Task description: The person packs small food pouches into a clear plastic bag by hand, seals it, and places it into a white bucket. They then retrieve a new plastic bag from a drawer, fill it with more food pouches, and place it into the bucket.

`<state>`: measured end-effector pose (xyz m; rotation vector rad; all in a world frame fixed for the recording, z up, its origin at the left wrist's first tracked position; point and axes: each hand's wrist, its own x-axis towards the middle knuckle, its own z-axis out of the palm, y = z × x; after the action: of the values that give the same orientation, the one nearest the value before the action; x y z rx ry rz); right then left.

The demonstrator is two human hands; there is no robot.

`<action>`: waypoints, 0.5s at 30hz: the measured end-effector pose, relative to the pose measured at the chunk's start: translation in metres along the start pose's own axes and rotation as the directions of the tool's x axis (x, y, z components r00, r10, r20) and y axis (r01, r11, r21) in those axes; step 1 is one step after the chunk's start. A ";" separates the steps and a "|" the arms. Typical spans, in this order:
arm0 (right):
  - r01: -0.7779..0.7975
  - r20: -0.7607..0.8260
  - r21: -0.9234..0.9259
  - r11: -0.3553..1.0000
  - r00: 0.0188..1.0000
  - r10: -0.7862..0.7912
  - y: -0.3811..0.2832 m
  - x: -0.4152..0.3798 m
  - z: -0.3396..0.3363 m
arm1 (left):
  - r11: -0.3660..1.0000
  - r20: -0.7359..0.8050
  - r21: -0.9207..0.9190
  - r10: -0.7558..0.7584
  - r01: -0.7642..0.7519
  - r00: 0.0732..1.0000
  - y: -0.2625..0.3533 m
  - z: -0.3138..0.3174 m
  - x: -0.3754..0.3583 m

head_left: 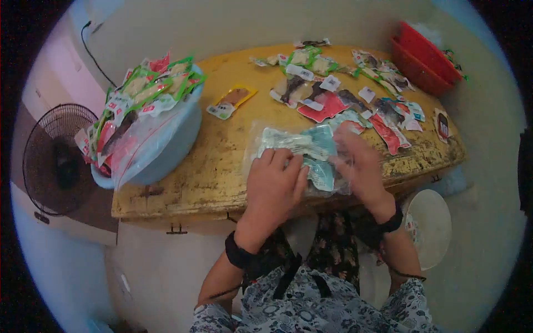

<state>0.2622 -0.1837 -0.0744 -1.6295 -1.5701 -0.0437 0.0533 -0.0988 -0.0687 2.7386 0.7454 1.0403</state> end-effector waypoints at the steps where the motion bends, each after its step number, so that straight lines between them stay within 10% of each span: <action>1: 0.073 -0.025 -0.037 0.997 0.997 -0.074 0.003 0.000 0.004 | 1.000 -0.011 0.019 -0.008 0.008 1.000 0.000 0.000 0.001; 12: 0.200 -0.039 0.083 0.976 0.980 -0.197 0.013 -0.011 0.000 | 1.000 0.173 0.006 0.001 -0.002 0.985 0.008 0.001 0.001; 15: 0.026 -0.056 0.197 0.980 0.998 -0.015 0.007 -0.017 -0.025 | 1.000 0.174 0.017 0.008 -0.011 0.985 0.009 -0.001 0.001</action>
<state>0.2773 -0.2110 -0.0721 -1.4460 -1.5002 0.0553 0.0567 -0.1062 -0.0655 2.8039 0.7183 0.7857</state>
